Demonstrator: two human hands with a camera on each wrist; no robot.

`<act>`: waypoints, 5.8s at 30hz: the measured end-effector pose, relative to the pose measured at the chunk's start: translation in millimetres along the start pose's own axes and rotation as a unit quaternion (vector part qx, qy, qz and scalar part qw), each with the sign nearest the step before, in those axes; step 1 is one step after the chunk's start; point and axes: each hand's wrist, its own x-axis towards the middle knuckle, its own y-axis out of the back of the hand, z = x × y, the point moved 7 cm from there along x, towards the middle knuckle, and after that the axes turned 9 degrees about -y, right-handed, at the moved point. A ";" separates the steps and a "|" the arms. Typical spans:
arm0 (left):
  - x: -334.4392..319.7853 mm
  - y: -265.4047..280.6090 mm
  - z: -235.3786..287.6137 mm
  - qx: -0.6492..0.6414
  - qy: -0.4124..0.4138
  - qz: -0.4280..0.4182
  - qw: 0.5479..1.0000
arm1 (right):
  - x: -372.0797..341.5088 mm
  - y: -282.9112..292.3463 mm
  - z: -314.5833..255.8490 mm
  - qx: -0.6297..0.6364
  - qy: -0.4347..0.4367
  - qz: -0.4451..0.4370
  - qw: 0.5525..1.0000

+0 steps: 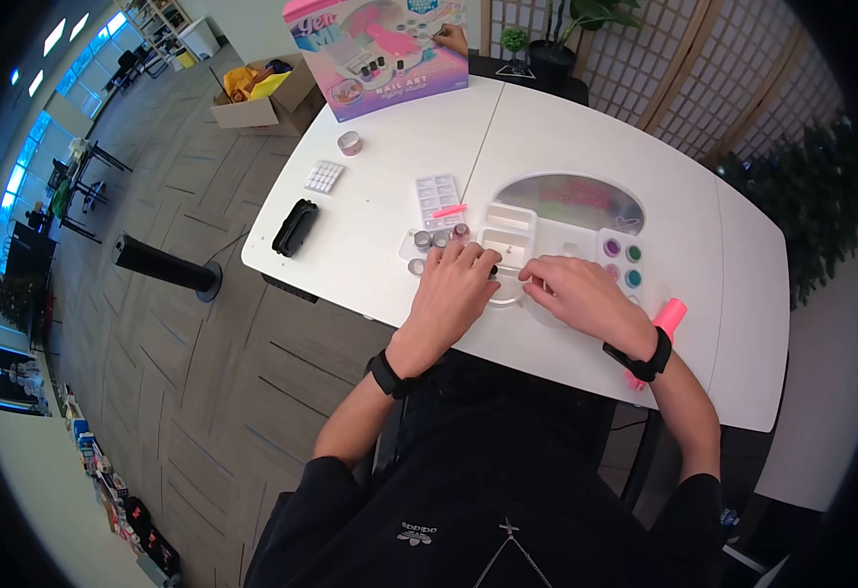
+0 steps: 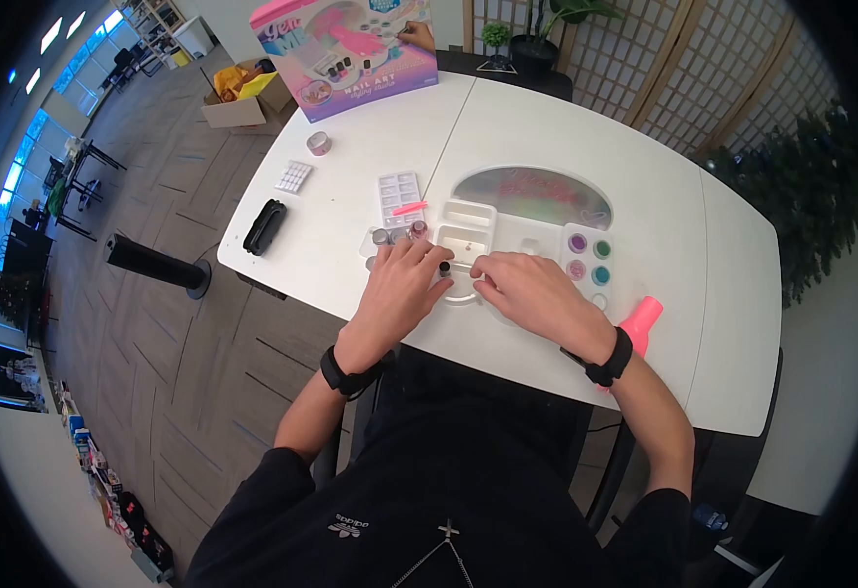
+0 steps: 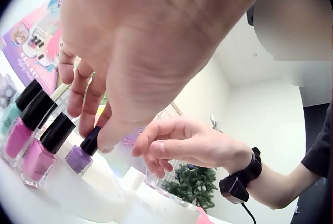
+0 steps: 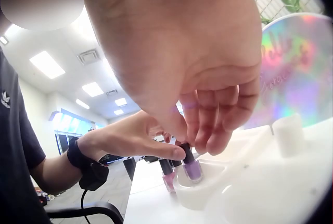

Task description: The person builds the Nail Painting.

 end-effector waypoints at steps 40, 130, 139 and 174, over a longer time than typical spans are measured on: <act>-33.0 22.3 -45.7 -0.152 0.093 -0.068 0.982 | -6.2 -0.7 -8.7 0.005 0.031 0.018 0.999; 22.0 11.8 -2.8 -0.128 -0.016 -0.075 0.989 | -24.9 -33.4 -15.7 0.016 0.033 -0.022 0.999; -9.7 50.2 -46.7 -0.116 0.064 -0.069 0.989 | -26.1 -2.7 -6.1 0.039 0.002 0.014 0.999; 35.0 49.7 23.8 -0.347 0.076 -0.044 0.934 | -32.2 6.9 -26.0 0.127 -0.027 0.129 0.983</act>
